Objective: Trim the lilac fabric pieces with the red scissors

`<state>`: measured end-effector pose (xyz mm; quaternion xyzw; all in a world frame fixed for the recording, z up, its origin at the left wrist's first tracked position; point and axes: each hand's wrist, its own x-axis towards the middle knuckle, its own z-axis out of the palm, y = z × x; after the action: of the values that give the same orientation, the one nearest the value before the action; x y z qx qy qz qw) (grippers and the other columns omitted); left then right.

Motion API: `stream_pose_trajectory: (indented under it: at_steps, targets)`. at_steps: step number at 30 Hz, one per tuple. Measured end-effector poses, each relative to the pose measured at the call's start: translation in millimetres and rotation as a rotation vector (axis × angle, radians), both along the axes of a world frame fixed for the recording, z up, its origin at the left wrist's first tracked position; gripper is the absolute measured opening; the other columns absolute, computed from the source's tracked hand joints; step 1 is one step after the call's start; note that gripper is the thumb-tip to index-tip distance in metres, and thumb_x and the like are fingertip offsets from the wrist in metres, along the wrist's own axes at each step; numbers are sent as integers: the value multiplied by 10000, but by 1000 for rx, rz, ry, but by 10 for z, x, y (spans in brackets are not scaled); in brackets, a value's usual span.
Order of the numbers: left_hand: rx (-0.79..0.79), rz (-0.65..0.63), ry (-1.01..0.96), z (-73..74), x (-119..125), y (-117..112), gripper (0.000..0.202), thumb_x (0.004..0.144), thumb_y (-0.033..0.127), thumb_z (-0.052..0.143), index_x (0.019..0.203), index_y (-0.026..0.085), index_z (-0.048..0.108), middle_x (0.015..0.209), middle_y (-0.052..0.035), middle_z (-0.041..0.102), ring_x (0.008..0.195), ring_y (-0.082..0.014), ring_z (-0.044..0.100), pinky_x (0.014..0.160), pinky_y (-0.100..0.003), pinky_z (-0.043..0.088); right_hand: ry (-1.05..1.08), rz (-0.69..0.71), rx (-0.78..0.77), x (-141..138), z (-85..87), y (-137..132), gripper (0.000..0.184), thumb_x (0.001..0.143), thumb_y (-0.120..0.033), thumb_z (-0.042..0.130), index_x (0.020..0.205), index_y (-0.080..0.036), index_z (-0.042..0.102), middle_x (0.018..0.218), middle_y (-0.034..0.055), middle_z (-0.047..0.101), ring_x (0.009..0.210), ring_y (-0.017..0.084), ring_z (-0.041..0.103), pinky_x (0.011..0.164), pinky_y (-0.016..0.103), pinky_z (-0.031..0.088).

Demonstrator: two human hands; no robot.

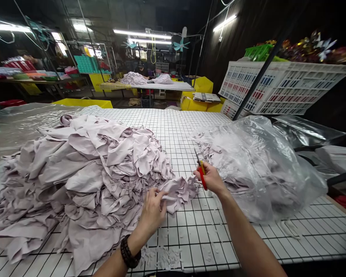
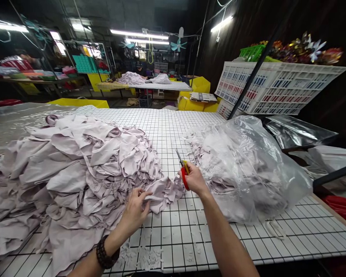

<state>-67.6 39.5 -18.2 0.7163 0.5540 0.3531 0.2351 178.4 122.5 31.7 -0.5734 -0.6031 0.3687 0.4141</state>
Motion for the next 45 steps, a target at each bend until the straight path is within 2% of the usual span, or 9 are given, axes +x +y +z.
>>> stream_pose_trajectory:
  at_steps: [4,7,9,15,21,26,36,41,45]
  targets:
    - [-497,-292,-439,322,277,-4,340,875,426,466,960,175,679,906,-89,608,742,-177,550,681,-298,465,53,110,-2,87,257,-259,230,715,-363,657,743,-199,499,611,-48,480,524,101,460,493,224,396]
    - [-1014,-474,-868,320,527,-43,449,877,484,455,1000,113,677,883,-110,642,584,-114,509,548,-236,421,54,131,-61,69,326,-516,250,739,-393,653,757,-202,492,613,-47,471,520,101,447,496,230,392]
    - [-1149,-473,-1099,242,684,-97,431,865,462,503,1040,101,662,946,-116,638,567,-89,506,533,-217,408,47,143,-102,63,338,-726,250,749,-395,652,767,-204,491,618,-45,466,527,101,432,496,228,382]
    - [-1230,-253,-1398,46,921,-264,295,773,387,674,923,136,630,869,-18,586,509,-29,415,466,-170,309,50,172,-265,104,229,-1351,198,772,-332,648,783,-206,496,652,-44,461,557,97,395,502,212,344]
    - [-1135,-231,-1250,4,893,-341,324,707,376,739,820,141,546,562,94,342,433,-26,238,410,-173,165,68,139,-367,146,-19,-1601,176,807,-330,600,779,-204,480,646,-53,429,551,91,358,493,204,314]
    - [-1057,-258,-1111,-35,879,-394,310,768,429,655,834,145,549,500,103,303,427,-41,218,412,-181,188,80,169,-370,150,-5,-1595,134,803,-301,587,802,-207,492,647,-49,430,552,94,346,492,206,308]
    - [-1099,-149,-1149,-62,918,-413,352,676,399,750,840,147,567,543,83,429,404,-29,291,401,-177,196,-5,270,-412,-79,-29,-1793,99,731,-164,574,723,-203,482,610,-62,435,536,85,319,471,194,262]
    - [-1351,-222,-1325,-57,887,-419,283,751,368,702,813,101,632,616,2,559,443,-52,408,454,-193,310,-91,287,-351,-129,-51,-1824,126,662,-94,549,710,-204,509,582,-70,451,512,81,313,472,200,240]
    - [-1487,-254,-1432,-89,876,-397,221,786,245,685,911,69,640,667,0,560,420,-6,347,435,-147,299,-78,319,-309,-70,-39,-1854,130,665,-110,553,747,-209,573,627,-40,548,522,95,398,477,198,285]
